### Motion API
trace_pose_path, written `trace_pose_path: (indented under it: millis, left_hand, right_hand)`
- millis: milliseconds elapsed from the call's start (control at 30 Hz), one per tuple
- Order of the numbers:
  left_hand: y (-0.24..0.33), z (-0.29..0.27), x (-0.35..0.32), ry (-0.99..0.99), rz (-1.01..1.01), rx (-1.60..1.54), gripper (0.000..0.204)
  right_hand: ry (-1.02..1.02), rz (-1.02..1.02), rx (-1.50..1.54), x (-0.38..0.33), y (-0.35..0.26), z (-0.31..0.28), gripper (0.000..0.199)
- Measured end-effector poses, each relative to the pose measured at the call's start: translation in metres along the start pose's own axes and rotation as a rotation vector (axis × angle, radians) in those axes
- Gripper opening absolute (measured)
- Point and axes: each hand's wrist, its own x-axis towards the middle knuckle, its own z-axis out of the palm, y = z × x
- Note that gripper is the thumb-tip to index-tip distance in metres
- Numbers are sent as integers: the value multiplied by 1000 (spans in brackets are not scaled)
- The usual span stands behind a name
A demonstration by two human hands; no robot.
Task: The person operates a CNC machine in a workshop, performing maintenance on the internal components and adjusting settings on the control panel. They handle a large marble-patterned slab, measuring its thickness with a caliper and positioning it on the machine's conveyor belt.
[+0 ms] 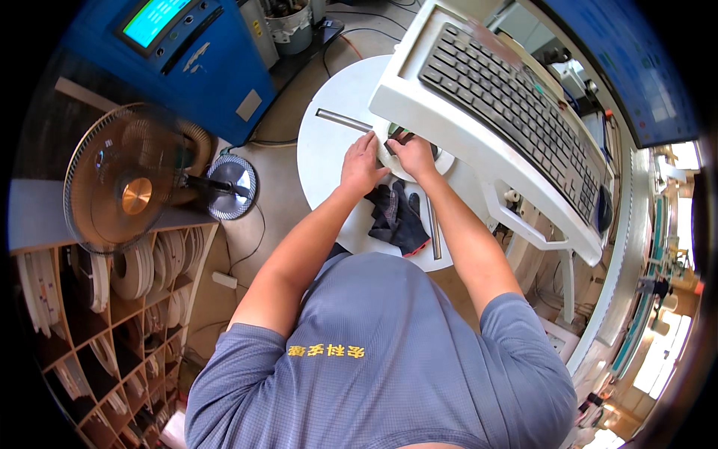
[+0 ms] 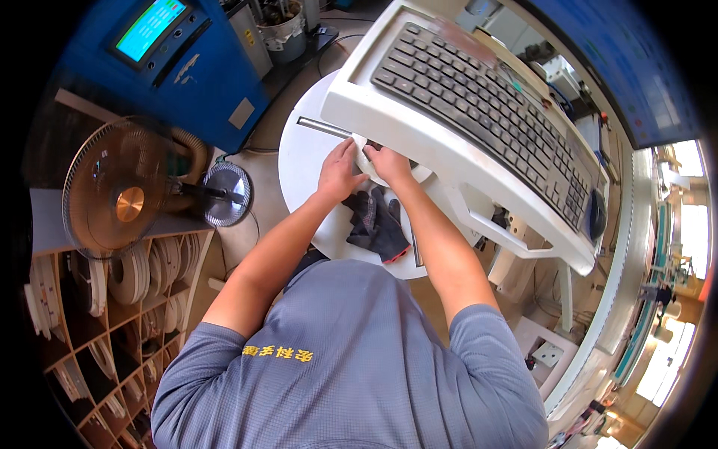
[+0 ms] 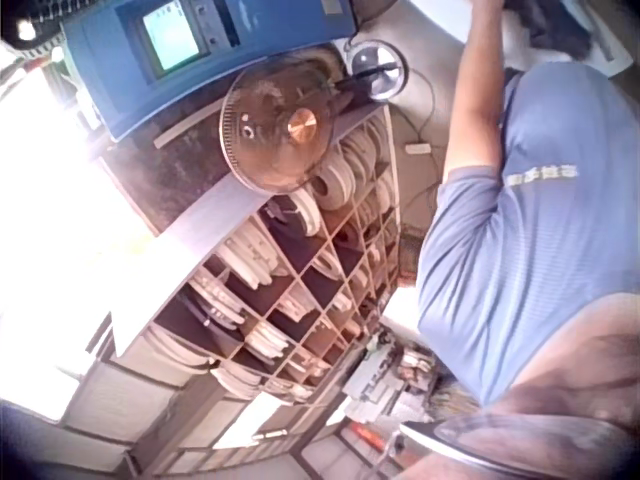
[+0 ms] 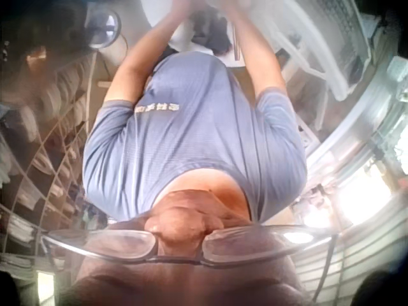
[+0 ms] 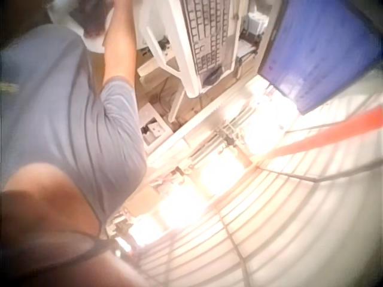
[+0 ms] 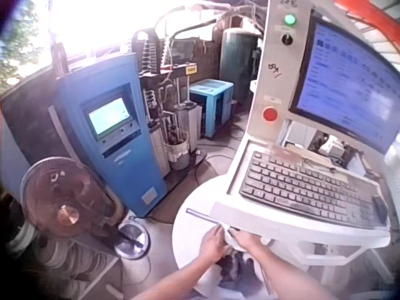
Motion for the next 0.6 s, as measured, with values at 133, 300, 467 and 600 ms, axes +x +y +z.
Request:
trace_pose_path:
  millis: [133,300,467,600]
  left_hand:
    - [-1,-2,0,-117,-29,86,88]
    - [3,-1,-2,-166,-98,115,93]
    - [11,-2,0,-171,-133,155,93]
    - [10,0,2,-180,-141,174,93]
  right_hand:
    - [13,-49,-93,7,1,7,24]
    - [26,-122,-253,13,2,21,27]
    - [-14,-49,-233,12,1,18,28]
    - [-27,-58,-234,-3,5,8,26]
